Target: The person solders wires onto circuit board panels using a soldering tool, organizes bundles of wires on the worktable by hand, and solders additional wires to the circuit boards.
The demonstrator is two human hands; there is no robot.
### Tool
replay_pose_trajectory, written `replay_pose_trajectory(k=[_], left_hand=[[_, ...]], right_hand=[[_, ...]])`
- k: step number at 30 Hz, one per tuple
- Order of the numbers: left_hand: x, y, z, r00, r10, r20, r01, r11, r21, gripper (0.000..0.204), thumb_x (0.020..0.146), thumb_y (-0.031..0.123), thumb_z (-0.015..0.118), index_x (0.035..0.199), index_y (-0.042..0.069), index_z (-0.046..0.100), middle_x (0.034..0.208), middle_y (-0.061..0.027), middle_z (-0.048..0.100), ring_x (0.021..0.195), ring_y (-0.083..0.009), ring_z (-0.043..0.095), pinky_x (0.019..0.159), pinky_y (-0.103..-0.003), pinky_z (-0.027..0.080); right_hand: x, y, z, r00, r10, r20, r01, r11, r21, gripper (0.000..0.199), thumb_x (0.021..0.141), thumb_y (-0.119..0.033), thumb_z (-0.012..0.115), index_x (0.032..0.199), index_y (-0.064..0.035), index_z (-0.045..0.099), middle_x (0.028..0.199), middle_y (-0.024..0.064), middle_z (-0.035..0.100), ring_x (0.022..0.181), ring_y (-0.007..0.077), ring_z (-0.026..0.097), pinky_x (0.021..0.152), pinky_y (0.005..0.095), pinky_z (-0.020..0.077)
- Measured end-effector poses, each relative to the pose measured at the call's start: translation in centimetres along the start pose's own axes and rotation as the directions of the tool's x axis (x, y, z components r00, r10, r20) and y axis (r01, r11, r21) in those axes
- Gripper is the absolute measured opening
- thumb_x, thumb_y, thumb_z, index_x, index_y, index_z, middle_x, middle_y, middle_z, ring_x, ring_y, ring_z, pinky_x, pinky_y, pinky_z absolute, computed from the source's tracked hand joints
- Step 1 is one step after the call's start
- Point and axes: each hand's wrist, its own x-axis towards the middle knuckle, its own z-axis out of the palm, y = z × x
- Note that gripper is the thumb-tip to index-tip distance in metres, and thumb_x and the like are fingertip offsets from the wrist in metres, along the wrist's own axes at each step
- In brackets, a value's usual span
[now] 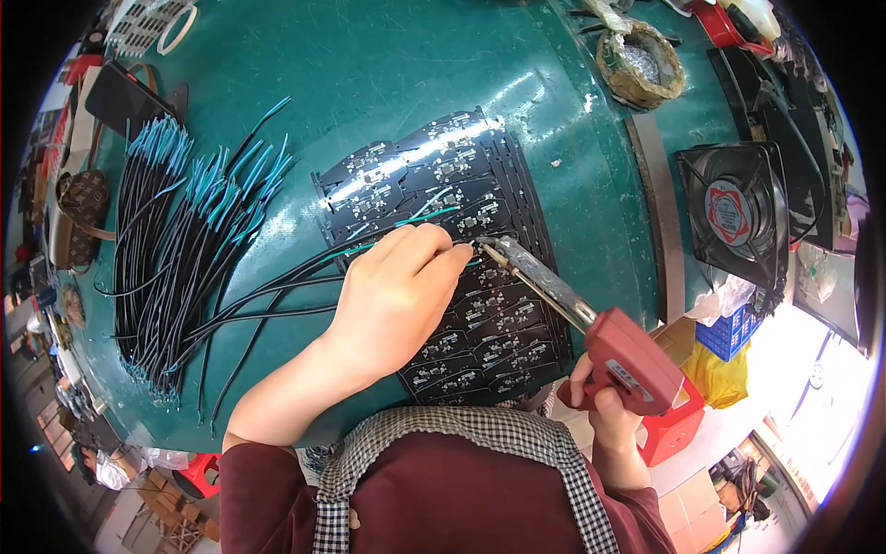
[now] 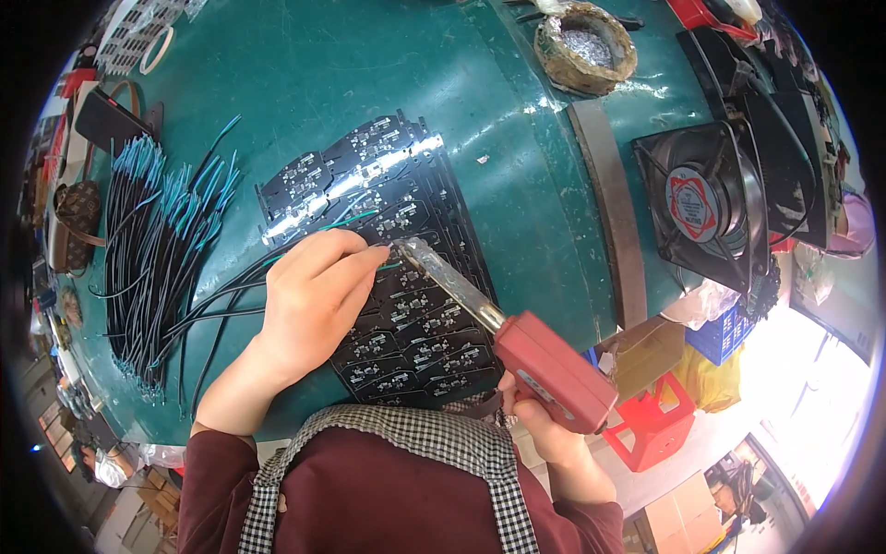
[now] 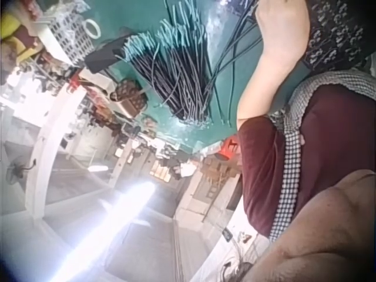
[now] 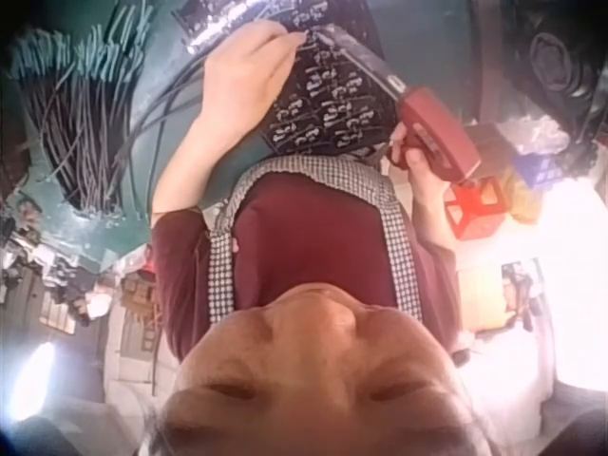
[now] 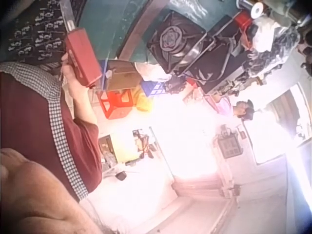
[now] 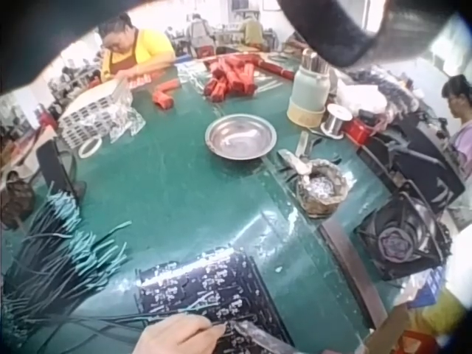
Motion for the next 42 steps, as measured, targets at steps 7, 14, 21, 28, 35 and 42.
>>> replay_pose_trajectory(k=[7,14,21,28,35,42], left_hand=[[0.0,0.0,0.1,1.000,-0.003,-0.012,0.003,1.000,-0.001,0.019,0.070,-0.003,0.064,0.089,0.001,0.064,0.081,-0.0071,0.057,0.069,-0.0231,0.057,0.059,-0.033,0.047],[-0.5,-0.4,-0.3,1.000,-0.016,-0.015,0.016,1.000,0.000,0.019,0.069,-0.003,0.065,0.088,0.001,0.063,0.080,-0.0090,0.056,0.070,-0.0253,0.058,0.060,-0.034,0.047],[-0.7,0.1,-0.3,0.997,-0.045,0.058,0.041,0.998,0.057,0.019,0.071,0.003,0.064,0.089,0.004,0.061,0.083,-0.0080,0.054,0.077,-0.0250,0.055,0.066,-0.036,0.047],[-1.0,-7.1,-6.6,0.901,-0.188,-0.391,0.348,0.851,0.393,0.008,0.075,0.009,0.062,0.081,0.003,0.061,0.081,-0.0100,0.056,0.077,-0.0299,0.056,0.069,-0.040,0.046],[-1.1,-9.5,-6.2,0.902,-0.303,-0.307,0.406,0.836,0.368,0.007,0.077,0.009,0.062,0.080,0.003,0.061,0.070,-0.0079,0.054,0.067,-0.0228,0.056,0.063,-0.034,0.044],[-0.8,-8.6,-8.9,0.693,-0.162,-0.703,0.168,0.984,-0.060,0.006,0.084,0.005,0.062,0.089,0.002,0.062,0.078,-0.0035,0.060,0.065,-0.0108,0.058,0.060,-0.023,0.046]], right_hand=[[-0.7,1.4,-1.1,0.999,-0.022,0.031,0.019,0.996,0.089,0.052,0.079,-0.026,0.071,0.117,0.0022,0.050,0.088,0.0074,0.059,0.064,0.0107,0.052,0.056,0.0240,0.0428],[-0.2,0.0,0.7,0.998,-0.061,0.013,0.060,0.995,0.074,0.063,0.079,-0.027,0.072,0.126,0.0032,0.042,0.102,0.0168,0.061,0.066,0.0132,0.056,0.054,0.0230,0.0441],[-1.1,0.8,-0.1,0.942,-0.295,-0.159,0.291,0.955,-0.046,0.063,0.087,-0.039,0.057,0.125,0.0071,0.035,0.102,0.0178,0.055,0.049,0.0125,0.047,0.044,0.0218,0.0368],[-1.9,1.2,0.0,0.934,-0.315,-0.166,0.313,0.949,-0.040,0.057,0.089,-0.036,0.055,0.122,0.0069,0.037,0.101,0.0175,0.055,0.050,0.0119,0.047,0.045,0.0211,0.0360],[-3.0,0.8,0.7,0.936,-0.278,-0.215,0.289,0.957,0.019,0.066,0.081,-0.038,0.067,0.124,0.0044,0.039,0.096,0.0219,0.058,0.051,0.0161,0.051,0.041,0.0231,0.0404],[-4.5,1.5,0.5,0.928,-0.318,-0.192,0.320,0.947,-0.024,0.058,0.087,-0.034,0.058,0.125,0.0036,0.036,0.099,0.0199,0.055,0.052,0.0143,0.049,0.043,0.0215,0.0387]])
